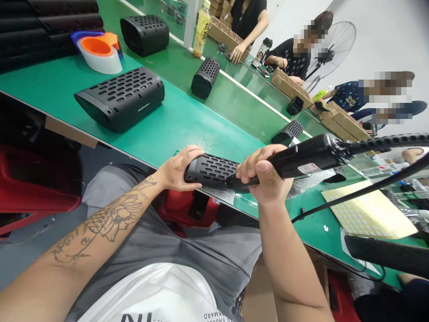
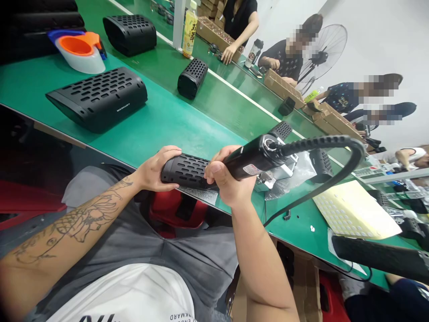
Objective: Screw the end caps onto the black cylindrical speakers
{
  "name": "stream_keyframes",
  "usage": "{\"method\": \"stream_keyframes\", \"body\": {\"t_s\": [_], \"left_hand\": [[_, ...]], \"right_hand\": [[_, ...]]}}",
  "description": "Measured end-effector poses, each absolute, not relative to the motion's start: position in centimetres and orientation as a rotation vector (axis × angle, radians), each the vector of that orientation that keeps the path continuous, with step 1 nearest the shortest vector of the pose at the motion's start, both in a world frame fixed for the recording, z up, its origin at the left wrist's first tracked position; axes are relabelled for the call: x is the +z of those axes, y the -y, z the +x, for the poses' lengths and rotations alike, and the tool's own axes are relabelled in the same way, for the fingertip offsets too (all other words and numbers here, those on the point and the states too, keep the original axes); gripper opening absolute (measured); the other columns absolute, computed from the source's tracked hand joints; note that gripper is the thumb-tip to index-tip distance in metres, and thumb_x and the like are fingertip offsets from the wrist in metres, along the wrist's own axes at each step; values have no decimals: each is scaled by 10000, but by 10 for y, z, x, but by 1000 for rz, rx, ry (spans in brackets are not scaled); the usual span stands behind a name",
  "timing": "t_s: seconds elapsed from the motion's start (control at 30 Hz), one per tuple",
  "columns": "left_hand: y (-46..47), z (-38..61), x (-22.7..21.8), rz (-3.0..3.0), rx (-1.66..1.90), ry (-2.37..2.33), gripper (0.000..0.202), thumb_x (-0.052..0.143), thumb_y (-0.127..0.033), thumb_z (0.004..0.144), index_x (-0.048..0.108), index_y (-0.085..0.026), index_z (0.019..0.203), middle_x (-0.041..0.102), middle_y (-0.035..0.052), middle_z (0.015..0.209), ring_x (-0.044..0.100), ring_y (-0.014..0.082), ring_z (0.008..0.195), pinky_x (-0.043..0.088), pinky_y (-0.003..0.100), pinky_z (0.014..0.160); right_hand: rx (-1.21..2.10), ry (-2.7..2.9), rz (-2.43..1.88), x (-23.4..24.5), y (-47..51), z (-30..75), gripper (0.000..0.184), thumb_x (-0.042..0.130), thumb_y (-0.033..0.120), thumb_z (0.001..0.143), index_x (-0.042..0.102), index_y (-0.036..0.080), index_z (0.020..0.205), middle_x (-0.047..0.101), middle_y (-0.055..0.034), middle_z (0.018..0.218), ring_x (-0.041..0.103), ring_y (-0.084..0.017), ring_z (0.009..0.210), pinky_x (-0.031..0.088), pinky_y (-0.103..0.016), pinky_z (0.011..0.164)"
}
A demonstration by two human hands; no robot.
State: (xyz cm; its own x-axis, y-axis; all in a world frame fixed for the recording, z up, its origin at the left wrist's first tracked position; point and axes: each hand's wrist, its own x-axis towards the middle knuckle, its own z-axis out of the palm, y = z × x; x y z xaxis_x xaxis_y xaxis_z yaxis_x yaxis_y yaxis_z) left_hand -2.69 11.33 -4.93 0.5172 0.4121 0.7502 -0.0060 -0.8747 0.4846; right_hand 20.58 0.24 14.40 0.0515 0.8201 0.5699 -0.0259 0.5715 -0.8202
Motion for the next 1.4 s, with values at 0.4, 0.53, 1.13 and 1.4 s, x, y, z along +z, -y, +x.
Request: {"method": "stream_keyframes", "body": {"t_s": [0.4, 0.53, 1.13, 1.4], "left_hand": [[-112, -31, -49, 2390, 1257, -418, 1182, 1069, -489, 831, 473, -261, 1826, 623, 272, 1728, 696, 510, 1603, 660, 715, 1300], [-108, -28, -51, 2418, 1248, -472, 1159, 1042, -484, 840, 470, -267, 1824, 627, 260, 1721, 719, 497, 1574, 700, 687, 1245], [-105, -21, -55, 2472, 1318, -449, 1153, 992, -519, 905, 403, -264, 1863, 618, 285, 1739, 725, 510, 1576, 697, 708, 1233], [-106, -19, -55, 2453, 1285, -424, 1216, 1031, -523, 861, 397, -246, 1861, 605, 306, 1747, 718, 528, 1595, 704, 723, 1225]], "right_hand": [[753, 1299, -834, 146, 5, 208, 471, 1058, 585, 924, 717, 262, 885, 672, 84, 601, 612, -132, 448, 627, -304, 525], [494, 1120, -919, 166, 10, 246, 438, 1009, 626, 956, 764, 264, 960, 647, 97, 601, 610, -154, 434, 597, -323, 481], [-14, 889, -1235, 144, 14, 366, 489, 1024, 595, 872, 688, 248, 803, 619, 68, 592, 611, -173, 454, 589, -347, 464], [420, 1107, -841, 182, 37, 241, 333, 1018, 514, 946, 800, 264, 930, 666, 79, 615, 635, -162, 446, 632, -332, 485]]}}
